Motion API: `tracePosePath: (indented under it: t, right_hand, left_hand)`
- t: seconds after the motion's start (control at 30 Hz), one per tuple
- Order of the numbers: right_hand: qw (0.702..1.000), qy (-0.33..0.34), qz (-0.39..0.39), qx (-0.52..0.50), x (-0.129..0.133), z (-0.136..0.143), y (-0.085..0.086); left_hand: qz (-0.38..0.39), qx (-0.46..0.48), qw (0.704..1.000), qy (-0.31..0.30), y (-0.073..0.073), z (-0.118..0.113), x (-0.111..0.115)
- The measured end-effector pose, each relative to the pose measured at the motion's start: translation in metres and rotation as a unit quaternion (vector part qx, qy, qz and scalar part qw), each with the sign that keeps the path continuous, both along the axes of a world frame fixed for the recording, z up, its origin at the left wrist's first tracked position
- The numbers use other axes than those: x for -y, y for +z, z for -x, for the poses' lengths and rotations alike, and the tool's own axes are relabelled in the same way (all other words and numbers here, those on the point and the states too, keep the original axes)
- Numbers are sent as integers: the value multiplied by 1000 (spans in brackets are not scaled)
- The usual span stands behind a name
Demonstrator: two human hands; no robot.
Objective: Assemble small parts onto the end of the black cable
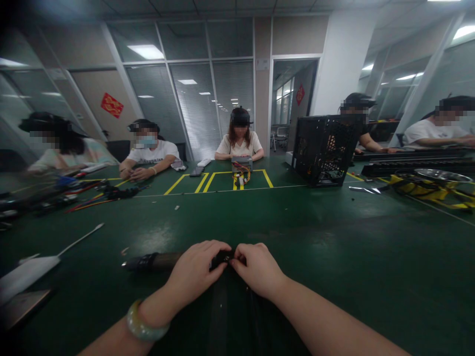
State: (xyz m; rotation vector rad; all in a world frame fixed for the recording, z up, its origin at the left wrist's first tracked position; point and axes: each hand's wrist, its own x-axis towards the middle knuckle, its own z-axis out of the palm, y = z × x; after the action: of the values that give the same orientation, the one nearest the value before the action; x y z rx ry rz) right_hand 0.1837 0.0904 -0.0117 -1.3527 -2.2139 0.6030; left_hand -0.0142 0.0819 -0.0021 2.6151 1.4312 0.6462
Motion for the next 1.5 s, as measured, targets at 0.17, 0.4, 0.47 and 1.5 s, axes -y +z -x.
tracePosePath:
  t: [0.17,0.4,0.47,1.5]
  right_hand:
    - [1000,2,-17,0,-1,0,-2]
    - [1000,5,-7,0,-1,1,0]
    - [1000,4,0,-1,0,0,1]
    - [1000,3,-13,6,-1,0,-2]
  left_hand:
    - [-6,-6,1000,-4,-2,1,-1]
    - [-8,-5,1000,-7,-5,1,-2]
    - [-8,-5,1000,-7,-5,1,-2]
    - [0,-17,1000,-17,2,0,0]
